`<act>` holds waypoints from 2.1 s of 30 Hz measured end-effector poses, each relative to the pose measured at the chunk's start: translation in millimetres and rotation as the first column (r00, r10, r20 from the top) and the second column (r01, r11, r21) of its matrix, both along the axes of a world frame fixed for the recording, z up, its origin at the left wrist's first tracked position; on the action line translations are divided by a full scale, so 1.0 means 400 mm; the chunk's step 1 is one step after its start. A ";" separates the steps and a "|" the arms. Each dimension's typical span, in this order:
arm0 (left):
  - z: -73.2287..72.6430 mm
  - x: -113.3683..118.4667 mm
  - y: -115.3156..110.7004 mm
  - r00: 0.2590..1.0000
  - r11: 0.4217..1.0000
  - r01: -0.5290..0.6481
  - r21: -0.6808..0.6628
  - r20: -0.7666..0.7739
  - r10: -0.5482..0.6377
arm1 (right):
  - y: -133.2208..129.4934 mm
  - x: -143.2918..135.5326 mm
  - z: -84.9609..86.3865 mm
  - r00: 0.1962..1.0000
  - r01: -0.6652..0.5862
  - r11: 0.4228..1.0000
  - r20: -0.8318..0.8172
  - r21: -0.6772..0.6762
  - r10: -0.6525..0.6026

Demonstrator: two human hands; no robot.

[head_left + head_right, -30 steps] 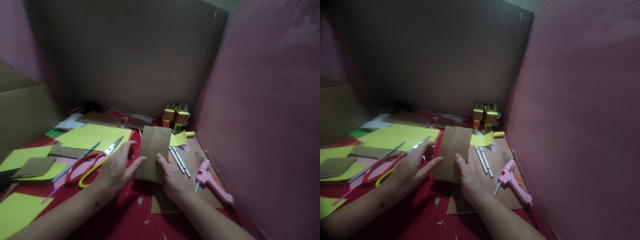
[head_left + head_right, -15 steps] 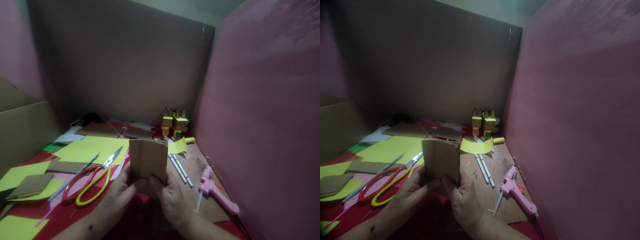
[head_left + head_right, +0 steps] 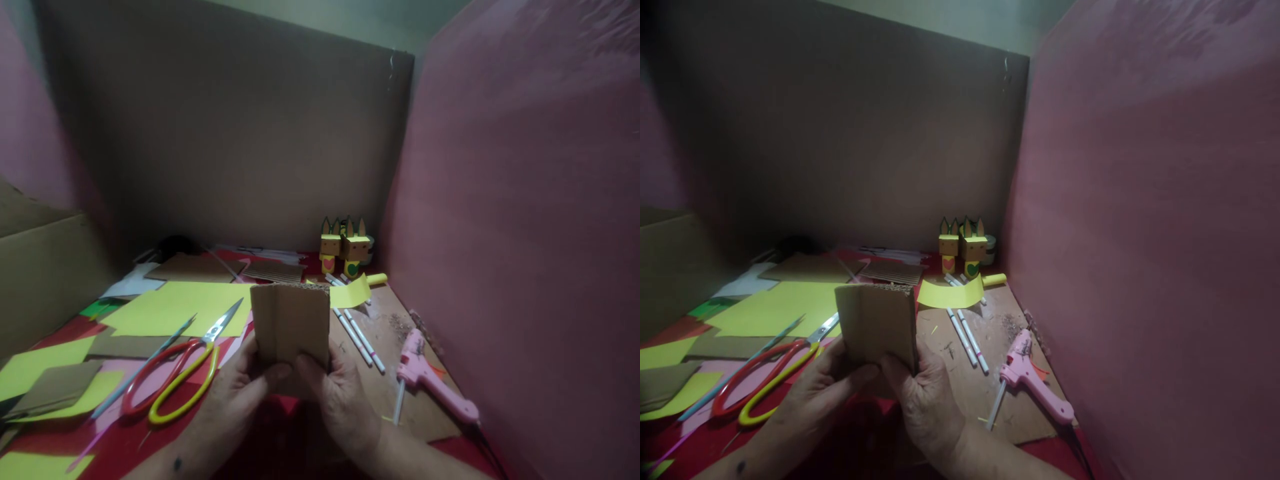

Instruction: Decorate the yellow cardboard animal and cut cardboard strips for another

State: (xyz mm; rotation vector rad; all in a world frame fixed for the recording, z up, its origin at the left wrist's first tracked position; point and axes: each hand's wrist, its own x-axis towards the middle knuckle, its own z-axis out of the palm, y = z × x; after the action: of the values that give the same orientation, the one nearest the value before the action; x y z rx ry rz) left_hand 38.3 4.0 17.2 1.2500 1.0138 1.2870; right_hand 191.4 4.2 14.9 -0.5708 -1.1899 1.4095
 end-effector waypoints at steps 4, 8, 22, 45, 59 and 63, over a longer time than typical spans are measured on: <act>0.013 0.003 -0.005 0.999 0.998 -0.020 -0.053 0.025 0.021 | -0.001 0.006 0.012 0.999 0.006 0.998 0.032 -0.056 -0.004; 0.032 0.006 -0.001 0.997 0.992 0.034 -0.126 0.073 -0.025 | 0.002 0.012 0.025 0.997 -0.074 0.979 0.002 -0.188 0.076; 0.041 -0.014 0.045 0.976 0.873 0.200 -0.444 0.170 -0.137 | 0.035 0.015 0.005 0.978 -0.207 0.884 -0.067 -0.418 0.197; 0.029 -0.008 0.032 0.983 0.891 0.168 -0.421 0.140 -0.119 | 0.032 0.007 0.000 0.965 -0.262 0.862 -0.144 -0.434 0.221; 0.031 -0.015 0.020 0.988 0.901 0.153 -0.407 0.085 -0.130 | 0.019 0.013 0.031 0.987 -0.120 0.891 0.046 -0.438 0.156; 0.026 -0.027 0.016 0.989 0.926 0.147 -0.349 0.049 -0.138 | 0.010 0.023 0.049 0.967 -0.025 0.958 0.236 -0.286 0.096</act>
State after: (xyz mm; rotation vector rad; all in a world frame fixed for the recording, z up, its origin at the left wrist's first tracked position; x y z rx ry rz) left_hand 27.3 10.5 27.7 1.0094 1.0618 0.9546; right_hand 200.7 8.2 34.6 -0.9392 -1.2169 1.6086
